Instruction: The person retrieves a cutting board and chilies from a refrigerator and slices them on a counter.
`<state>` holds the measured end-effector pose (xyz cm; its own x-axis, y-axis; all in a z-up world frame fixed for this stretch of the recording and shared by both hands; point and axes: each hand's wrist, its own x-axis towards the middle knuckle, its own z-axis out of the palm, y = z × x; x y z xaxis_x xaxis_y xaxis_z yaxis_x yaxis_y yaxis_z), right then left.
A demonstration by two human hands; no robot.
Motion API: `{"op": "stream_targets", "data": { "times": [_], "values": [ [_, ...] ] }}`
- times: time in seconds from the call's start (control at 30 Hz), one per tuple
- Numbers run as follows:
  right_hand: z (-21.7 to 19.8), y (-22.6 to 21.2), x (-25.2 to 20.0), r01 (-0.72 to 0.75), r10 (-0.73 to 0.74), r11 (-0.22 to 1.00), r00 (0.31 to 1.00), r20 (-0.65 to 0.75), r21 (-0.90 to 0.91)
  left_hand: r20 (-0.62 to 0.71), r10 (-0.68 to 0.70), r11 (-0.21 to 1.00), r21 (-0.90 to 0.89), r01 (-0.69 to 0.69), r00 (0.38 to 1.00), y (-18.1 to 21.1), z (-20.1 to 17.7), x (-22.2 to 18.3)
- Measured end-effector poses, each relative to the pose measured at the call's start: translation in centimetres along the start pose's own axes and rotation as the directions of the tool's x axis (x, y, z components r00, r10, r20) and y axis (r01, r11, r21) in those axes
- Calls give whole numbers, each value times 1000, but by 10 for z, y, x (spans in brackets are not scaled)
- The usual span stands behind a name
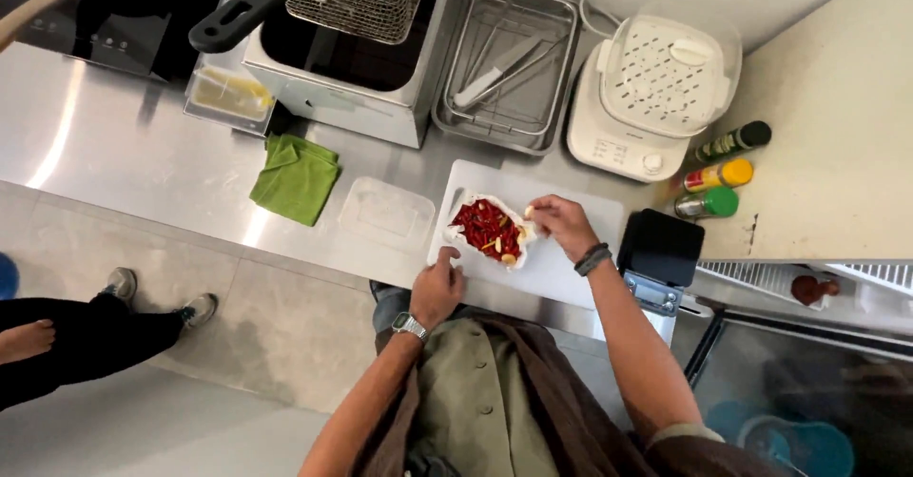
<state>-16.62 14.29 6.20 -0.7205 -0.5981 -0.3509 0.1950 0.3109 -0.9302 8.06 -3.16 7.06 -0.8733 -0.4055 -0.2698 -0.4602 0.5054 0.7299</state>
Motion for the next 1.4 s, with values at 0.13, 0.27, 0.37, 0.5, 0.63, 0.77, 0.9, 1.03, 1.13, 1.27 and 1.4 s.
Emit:
{"op": "stream_targets", "data": {
  "times": [0.13,0.27,0.37,0.5,0.63,0.77,0.9,1.03,1.13,1.27,1.4],
  "values": [
    [-26,21,-36,-112,115,993,973,-202,28,-68,124,989,92,-118,990,7,5,11],
    [-25,24,-55,-124,124,992,967,-225,14,-69,200,971,145,-189,977,1,17,24],
    [-22,27,-58,-122,105,990,971,-215,-67,-79,118,980,172,-103,990,0,19,27],
    [-22,46,-56,-158,100,971,950,-295,-181,-50,10,986,166,-2,999,-11,26,28],
    [-27,59,-59,-197,122,967,914,-388,-159,-65,-47,985,162,57,997,-11,22,22],
    [-19,55,-71,-162,81,973,909,-410,-167,-99,25,987,162,-9,995,-13,24,16],
    [-16,60,-71,-146,30,960,902,-431,-237,-144,93,989,124,-75,985,-2,24,6],
    [-7,50,-63,-81,-123,882,911,-392,-465,-103,81,992,103,-71,991,-1,23,1],
    [0,54,-51,-8,-253,757,918,-305,-653,-36,58,997,45,-57,998,14,5,-3],
    [-6,75,-30,14,-307,743,895,-322,-669,-46,50,999,-21,-51,998,20,-6,-9],
    [-10,80,-27,0,-307,728,894,-326,-685,-58,0,994,-105,-6,998,9,-5,-17]
  ]
}}
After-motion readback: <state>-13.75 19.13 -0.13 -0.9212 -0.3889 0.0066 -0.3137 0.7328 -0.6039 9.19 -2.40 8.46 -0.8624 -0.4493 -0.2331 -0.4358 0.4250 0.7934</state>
